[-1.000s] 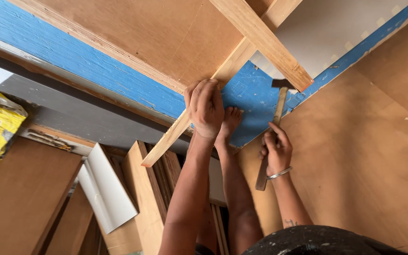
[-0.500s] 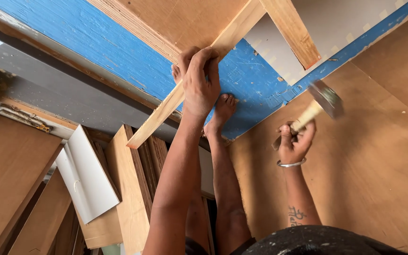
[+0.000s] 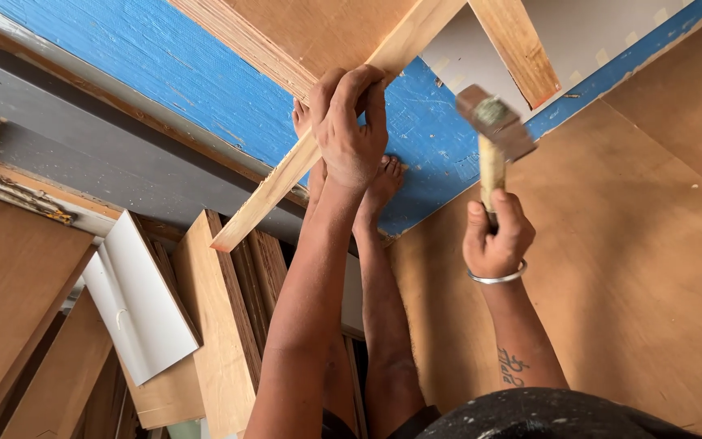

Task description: The person repeatedly picks nails from a blue container and hammers them into a narrow wooden strip along the edge of a plywood sheet. The person uses a hammer to drive each nail into the wood, working along the length of the strip.

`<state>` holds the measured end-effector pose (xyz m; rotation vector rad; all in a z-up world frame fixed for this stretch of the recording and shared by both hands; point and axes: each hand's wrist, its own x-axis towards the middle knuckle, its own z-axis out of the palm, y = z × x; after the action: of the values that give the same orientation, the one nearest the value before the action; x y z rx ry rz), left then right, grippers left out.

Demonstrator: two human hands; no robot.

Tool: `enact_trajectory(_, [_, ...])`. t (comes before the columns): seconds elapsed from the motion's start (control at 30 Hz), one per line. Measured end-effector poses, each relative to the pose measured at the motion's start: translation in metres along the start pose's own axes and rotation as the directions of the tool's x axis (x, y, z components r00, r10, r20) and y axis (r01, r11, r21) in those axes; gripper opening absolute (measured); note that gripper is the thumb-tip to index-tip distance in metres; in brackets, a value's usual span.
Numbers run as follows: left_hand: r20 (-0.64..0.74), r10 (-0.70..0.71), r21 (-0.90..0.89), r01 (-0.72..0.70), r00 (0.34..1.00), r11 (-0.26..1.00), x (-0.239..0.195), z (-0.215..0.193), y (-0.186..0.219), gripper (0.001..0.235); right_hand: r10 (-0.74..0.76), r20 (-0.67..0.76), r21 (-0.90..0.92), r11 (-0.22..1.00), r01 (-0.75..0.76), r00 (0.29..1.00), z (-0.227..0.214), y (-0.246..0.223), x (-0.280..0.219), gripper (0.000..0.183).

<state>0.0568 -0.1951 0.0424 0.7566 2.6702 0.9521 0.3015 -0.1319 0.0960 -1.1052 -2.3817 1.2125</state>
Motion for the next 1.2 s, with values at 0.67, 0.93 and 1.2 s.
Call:
enact_trajectory(0.67, [-0.003,-0.046,-0.077,0.045,0.999,0.996,0.001,0.0,0.003,0.018,-0.043,0.177,-0.159,0.985,0.072,0.983,0.029,-0.024,0.038,0.051])
enact_trajectory(0.93, [0.064,0.016,-0.182,-0.004,0.998,0.983,-0.013,-0.001,-0.017,0.05,-0.084,0.138,-0.074,0.993,0.095,0.987,0.035,-0.017,0.028,0.049])
enact_trajectory(1.2, [0.163,0.268,0.016,-0.274,0.95,0.962,-0.026,-0.005,-0.047,0.069,0.067,-0.014,0.016,0.998,-0.067,0.998,0.036,0.001,-0.031,0.044])
